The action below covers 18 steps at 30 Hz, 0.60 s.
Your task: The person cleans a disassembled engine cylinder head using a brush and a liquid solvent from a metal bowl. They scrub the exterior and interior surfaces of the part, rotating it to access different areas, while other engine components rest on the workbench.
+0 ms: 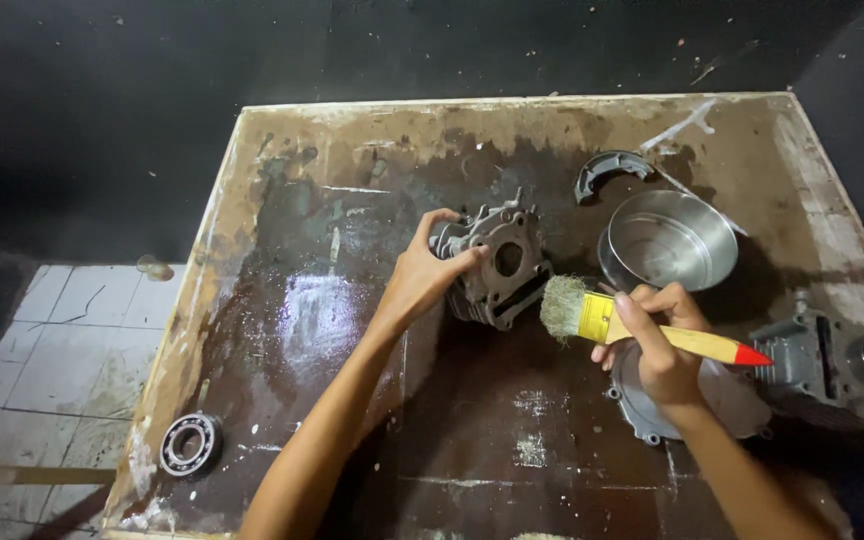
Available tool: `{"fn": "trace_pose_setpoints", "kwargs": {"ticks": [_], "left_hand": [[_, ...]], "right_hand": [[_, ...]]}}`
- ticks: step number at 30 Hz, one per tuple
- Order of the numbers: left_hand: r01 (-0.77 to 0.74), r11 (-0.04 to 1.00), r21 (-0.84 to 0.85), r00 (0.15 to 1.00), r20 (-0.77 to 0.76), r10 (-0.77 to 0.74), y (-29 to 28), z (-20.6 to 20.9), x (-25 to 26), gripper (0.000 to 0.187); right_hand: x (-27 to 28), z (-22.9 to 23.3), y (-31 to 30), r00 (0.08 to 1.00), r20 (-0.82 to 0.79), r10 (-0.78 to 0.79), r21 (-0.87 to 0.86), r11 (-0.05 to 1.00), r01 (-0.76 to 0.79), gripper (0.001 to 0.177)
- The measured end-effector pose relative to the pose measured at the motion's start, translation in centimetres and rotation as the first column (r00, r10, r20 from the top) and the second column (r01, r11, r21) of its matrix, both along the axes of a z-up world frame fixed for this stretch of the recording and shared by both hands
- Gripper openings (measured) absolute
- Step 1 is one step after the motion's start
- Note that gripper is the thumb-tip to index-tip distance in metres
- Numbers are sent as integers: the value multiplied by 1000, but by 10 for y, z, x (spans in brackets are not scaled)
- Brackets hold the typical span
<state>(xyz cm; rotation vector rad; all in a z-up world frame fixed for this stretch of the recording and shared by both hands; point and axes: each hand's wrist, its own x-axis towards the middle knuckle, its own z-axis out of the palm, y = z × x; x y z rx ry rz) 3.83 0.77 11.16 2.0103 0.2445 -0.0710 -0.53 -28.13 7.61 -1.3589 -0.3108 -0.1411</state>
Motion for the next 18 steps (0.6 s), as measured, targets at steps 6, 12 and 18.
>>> {"fn": "trace_pose_setpoints", "kwargs": {"ticks": [6,12,18], "left_hand": [[42,978,-205,999,23,-38,10,-18,7,66],[123,987,-108,992,-19,-125,-11,7,-20,79],[232,970,-67,972,50,-229,-8,-34,1,71]], "right_hand": [[-1,-1,-1,999,32,18,-6,1000,-18,17],[2,-2,2,1000,-23,-2,9,1000,3,17],[-2,1,0,1000,-15,5,78,997,-4,17]]}}
